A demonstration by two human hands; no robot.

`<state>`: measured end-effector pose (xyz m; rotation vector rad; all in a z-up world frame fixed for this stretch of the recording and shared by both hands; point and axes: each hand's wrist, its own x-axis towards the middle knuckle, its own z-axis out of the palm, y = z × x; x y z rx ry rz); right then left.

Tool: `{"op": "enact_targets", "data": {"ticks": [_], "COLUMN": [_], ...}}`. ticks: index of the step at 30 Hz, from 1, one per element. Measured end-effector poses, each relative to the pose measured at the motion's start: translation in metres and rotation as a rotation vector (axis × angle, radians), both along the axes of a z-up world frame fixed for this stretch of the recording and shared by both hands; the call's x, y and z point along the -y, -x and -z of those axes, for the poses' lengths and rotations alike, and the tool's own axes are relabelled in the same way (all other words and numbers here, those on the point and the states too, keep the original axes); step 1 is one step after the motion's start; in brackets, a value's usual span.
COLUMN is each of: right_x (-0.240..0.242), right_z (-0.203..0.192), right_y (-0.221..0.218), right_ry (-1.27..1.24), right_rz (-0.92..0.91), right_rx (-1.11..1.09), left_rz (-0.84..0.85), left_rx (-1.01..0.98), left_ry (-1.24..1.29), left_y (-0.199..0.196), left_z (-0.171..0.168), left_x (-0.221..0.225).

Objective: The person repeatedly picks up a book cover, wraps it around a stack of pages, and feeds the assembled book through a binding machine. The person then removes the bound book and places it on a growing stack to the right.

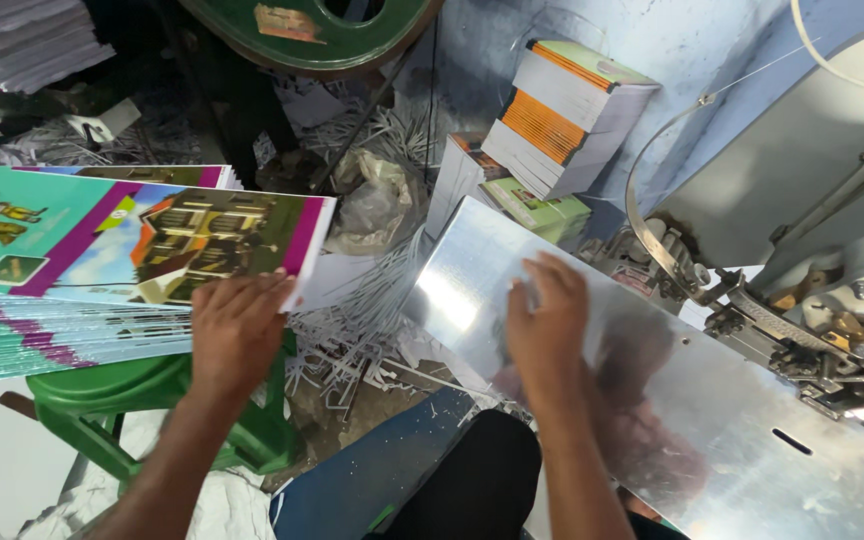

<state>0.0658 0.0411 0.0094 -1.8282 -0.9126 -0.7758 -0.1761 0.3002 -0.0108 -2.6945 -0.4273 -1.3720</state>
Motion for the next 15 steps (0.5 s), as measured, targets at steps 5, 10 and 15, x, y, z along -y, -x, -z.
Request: {"op": "enact_targets", "data": {"ticks": [5,10,15], "right_x": [-0.037,-0.081,-0.098], "right_z": [0.007,0.014,0.022], "right_y": [0.038,0.06,0.076], "right_ry": [-0.04,-0.131,-0.185], "right_rz": [-0.279,-0.655,-0.8], "right_rx": [-0.356,-1.1,-1.521], "left_rz": [0.028,0.123,0.199], "left_rx": [-0.012,0.076,0.111], "left_ry": [-0.002,0.038,0.058], "left_y": [-0.02,-0.032,-0.03], "left_z": [0.005,-0.005,-0.016], "left_x": [0.024,0.058,0.086]}}
